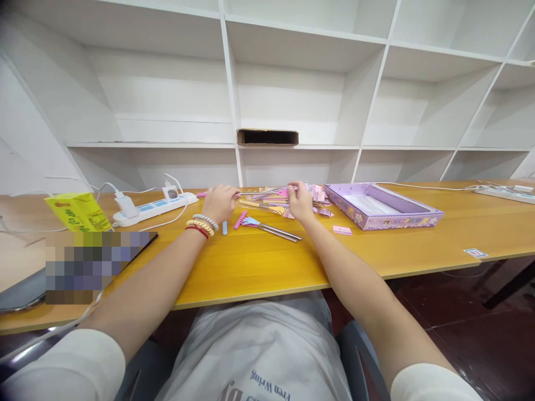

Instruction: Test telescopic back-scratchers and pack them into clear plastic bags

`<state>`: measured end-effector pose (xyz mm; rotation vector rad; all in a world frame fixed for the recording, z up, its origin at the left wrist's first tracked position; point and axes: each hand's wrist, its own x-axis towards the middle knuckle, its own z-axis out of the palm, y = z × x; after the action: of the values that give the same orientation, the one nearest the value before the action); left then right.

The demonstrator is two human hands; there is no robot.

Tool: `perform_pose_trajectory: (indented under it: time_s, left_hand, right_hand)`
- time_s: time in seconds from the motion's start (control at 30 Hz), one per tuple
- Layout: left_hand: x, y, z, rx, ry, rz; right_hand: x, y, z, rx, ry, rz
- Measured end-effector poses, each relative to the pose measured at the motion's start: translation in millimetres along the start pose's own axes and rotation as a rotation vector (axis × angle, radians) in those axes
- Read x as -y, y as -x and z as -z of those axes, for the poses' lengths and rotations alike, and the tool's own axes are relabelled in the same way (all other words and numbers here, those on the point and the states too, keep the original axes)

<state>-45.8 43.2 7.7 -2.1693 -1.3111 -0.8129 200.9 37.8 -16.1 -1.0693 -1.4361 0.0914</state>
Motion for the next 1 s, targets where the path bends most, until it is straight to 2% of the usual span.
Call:
perform_pose_trajectory:
  time_s: [0.07,0.27,0.43,0.63,0.77,0.87,1.0]
  left_hand:
    - [14.8,1.0,-2.4,0.010,-0.019,0.053]
    - [52.3,10.0,-10.5,0.014,-0.003,0.143]
    - [80.8,20.2,-15.9,-0.005,-0.024,0.236]
    - [89.5,23.6,-21.6,-0.033,0.001,0.242]
    - [97.7,28.2,-24.9,-0.080,0.001,0.271]
    - [102.2,31.8,-26.0,-0.107,-0.008,0.284]
    - [102.9,34.1,-27.2,-0.132,-0.026,0.304]
  right_hand:
    - [-11.2,-9.3,7.1,-0.095,-0.063,-0.086]
    - [-38.8,-28.3,35.2,-0.269,-0.256,-0.259]
    - [-59.0,-38.9,68.2,-0.530,-0.328,-0.397]
    - [-66.2,-44.8,90.7,-0.787,-0.291,-0.432]
    - [-69.3,-45.6,110.1,-0.942,-0.365,-0.471]
    - [-71.5,-47.3,120.9,-0.999,-0.395,-0.461]
    - [-67.0,-48.9,122.3,-1.035,-0.456,-0.422]
